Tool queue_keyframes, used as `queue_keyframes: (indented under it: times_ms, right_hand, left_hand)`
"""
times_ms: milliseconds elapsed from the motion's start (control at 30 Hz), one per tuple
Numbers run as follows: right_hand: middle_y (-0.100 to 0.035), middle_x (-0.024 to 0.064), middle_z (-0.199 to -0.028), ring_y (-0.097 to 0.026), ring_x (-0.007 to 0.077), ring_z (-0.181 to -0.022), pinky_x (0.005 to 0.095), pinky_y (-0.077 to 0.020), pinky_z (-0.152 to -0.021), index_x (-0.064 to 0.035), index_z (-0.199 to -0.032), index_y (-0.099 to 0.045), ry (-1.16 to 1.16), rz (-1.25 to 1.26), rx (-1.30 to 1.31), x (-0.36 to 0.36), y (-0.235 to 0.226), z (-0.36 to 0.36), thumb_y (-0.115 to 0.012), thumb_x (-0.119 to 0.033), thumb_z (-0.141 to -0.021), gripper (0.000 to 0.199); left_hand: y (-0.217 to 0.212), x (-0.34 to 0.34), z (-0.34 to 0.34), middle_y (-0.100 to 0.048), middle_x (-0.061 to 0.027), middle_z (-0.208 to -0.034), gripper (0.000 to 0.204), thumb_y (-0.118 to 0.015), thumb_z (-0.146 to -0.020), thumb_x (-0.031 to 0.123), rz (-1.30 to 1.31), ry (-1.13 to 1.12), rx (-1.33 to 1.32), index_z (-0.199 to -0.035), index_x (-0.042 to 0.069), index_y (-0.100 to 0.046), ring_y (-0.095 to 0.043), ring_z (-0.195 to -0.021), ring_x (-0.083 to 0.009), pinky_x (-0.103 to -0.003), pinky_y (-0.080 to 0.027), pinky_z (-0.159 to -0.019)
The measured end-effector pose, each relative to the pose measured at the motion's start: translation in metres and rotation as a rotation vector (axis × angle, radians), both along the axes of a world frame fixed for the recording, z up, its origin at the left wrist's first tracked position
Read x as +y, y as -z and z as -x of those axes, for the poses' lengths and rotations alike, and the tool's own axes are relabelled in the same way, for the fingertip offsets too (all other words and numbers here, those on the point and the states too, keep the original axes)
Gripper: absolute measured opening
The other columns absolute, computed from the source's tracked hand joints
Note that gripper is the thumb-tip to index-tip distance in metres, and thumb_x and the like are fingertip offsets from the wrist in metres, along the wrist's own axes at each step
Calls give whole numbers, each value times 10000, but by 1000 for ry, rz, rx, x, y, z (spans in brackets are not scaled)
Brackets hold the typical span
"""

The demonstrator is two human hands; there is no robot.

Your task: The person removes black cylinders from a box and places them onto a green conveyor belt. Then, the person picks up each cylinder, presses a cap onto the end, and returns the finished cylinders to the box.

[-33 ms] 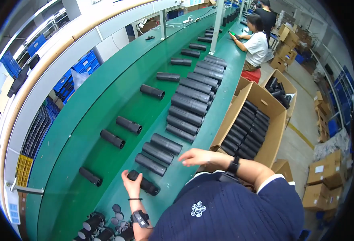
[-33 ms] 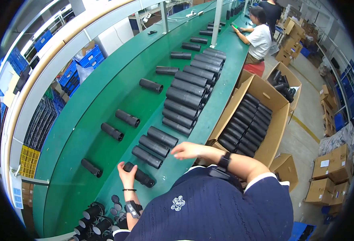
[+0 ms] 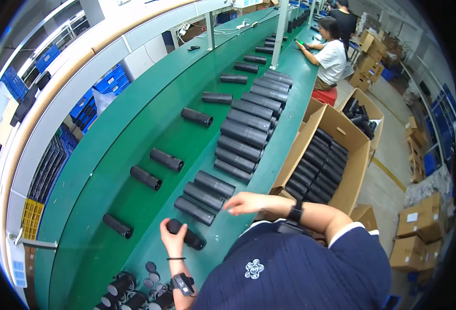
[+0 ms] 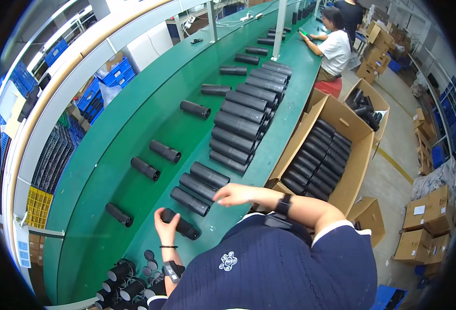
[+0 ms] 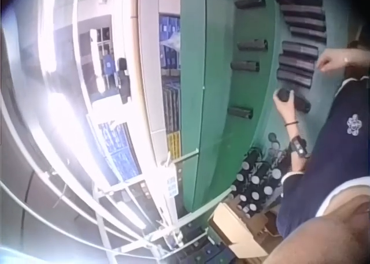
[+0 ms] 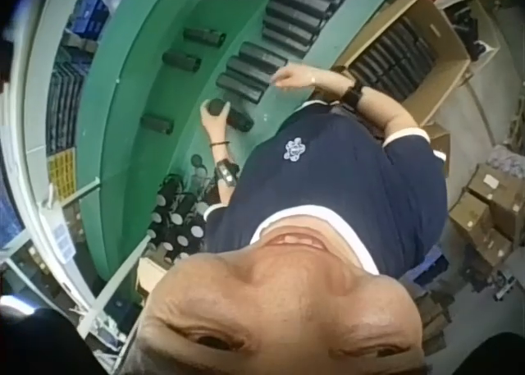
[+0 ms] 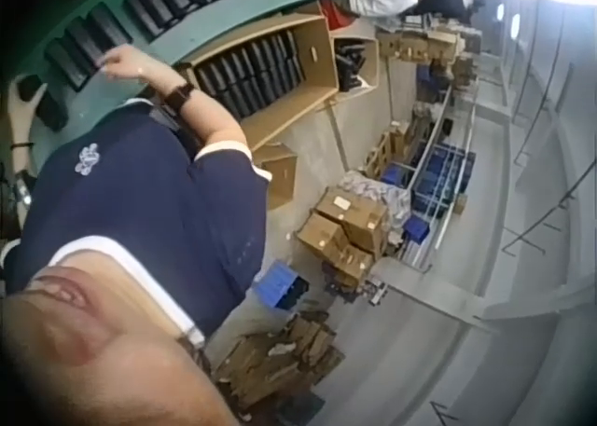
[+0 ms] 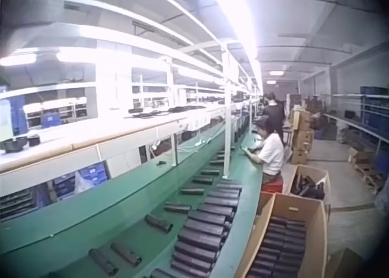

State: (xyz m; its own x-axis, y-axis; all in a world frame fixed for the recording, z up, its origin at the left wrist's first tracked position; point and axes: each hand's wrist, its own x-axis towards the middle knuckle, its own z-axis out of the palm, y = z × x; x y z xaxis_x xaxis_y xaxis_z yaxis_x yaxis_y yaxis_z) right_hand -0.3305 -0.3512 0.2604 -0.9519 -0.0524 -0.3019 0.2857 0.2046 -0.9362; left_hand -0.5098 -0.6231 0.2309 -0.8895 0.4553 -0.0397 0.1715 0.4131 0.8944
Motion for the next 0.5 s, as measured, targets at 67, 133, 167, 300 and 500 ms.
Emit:
queue_keyframes:
  times_ms: [67, 133, 167, 300, 500]
  right_hand:
    - [-669, 67, -894, -628, 128, -747, 296, -515, -687, -57, -1169, -589, -143, -6, 79, -22, 4, 38, -577, -283, -910, 344]
    - [-657, 60, -835, -626, 126, -696, 290, -508, -626, -43, -1103, -587, -171, 73, 25, -51, 8, 67, -603, -304, -891, 336]
    - [-647, 54, -798, -622, 128, -663, 282, -502, -588, -38, -1077, -571, -169, 102, -43, -65, 9, 76, -622, -310, -878, 340]
    - [-591, 34, -727, -597, 130, -564, 254, -451, -463, -68, -1069, -505, -154, 181, -86, -88, 26, 90, -656, -288, -848, 346]
    - [-657, 64, -805, -619, 115, -571, 221, -473, -469, -173, -1215, -607, -239, 325, -152, -92, 17, 89, -589, -285, -897, 337]
  left_hand:
    - [-17, 2, -29, -537, -125, -1095, 731, -813, -602, 89, -84, 55, 34, -1223, 44, -428, -546, -1005, -231, -334, -440, -888]
    - [-20, 8, -55, -536, -123, -1088, 767, -801, -601, 47, -144, 86, 66, -1250, 56, -393, -547, -1002, -238, -341, -441, -884]
    - [-21, 10, -65, -530, -131, -1087, 811, -793, -610, 44, -117, 101, 92, -1283, 57, -340, -544, -1008, -252, -348, -434, -892]
    - [-21, 11, -81, -530, -146, -1109, 813, -748, -684, 58, -124, 83, 84, -1337, 51, -263, -529, -1038, -270, -368, -409, -926]
    - [-19, -3, -82, -516, -118, -1158, 720, -663, -803, 83, -435, 75, -312, -1383, 93, -237, -487, -1075, -201, -334, -374, -958]
